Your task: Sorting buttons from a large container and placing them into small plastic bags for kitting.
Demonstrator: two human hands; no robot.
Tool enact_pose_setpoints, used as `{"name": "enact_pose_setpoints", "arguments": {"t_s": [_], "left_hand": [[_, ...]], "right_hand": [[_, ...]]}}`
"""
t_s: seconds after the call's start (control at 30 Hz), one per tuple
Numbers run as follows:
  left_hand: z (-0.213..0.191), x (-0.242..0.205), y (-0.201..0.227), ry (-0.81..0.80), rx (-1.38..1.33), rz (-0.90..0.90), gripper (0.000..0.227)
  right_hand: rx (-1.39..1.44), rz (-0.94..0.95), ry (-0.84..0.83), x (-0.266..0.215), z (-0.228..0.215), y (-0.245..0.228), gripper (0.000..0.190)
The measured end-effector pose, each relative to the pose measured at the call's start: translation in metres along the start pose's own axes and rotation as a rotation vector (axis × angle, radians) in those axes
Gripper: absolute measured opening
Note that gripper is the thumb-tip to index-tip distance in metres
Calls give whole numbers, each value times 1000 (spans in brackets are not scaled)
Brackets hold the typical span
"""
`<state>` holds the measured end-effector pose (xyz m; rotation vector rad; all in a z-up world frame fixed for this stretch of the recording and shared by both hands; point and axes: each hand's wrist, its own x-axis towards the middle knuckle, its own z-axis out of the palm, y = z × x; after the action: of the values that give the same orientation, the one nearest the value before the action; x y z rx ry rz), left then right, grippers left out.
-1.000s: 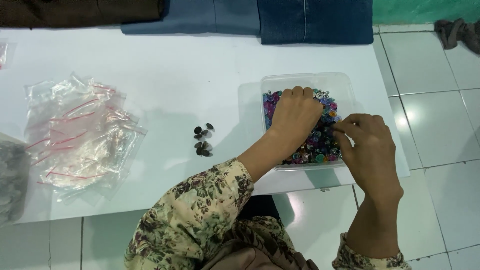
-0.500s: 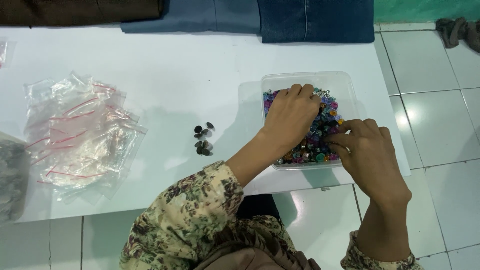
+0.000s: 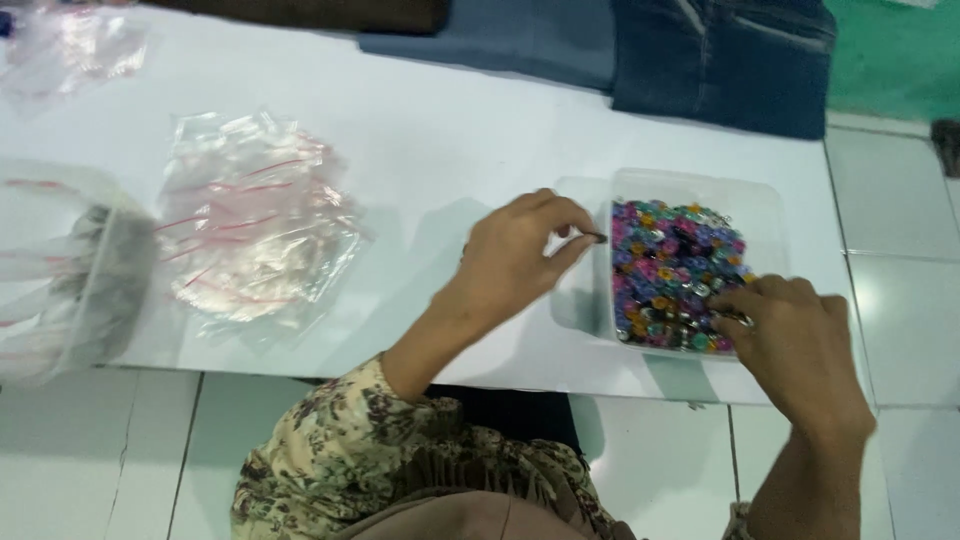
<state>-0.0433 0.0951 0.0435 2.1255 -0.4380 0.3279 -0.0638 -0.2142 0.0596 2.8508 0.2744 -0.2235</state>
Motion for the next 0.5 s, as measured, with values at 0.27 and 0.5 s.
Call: {"name": "enact_pose_setpoints", "arguments": {"t_s": [0.27,0.5], "left_hand": [[-43,-49,-84,109,63,-393,9],[-25,-65,-119,229,148,-277,12]], "right_hand": [[482,-315,604,-7,-31,-67,13],[602,-523,660,44,-35,-195,12]]}}
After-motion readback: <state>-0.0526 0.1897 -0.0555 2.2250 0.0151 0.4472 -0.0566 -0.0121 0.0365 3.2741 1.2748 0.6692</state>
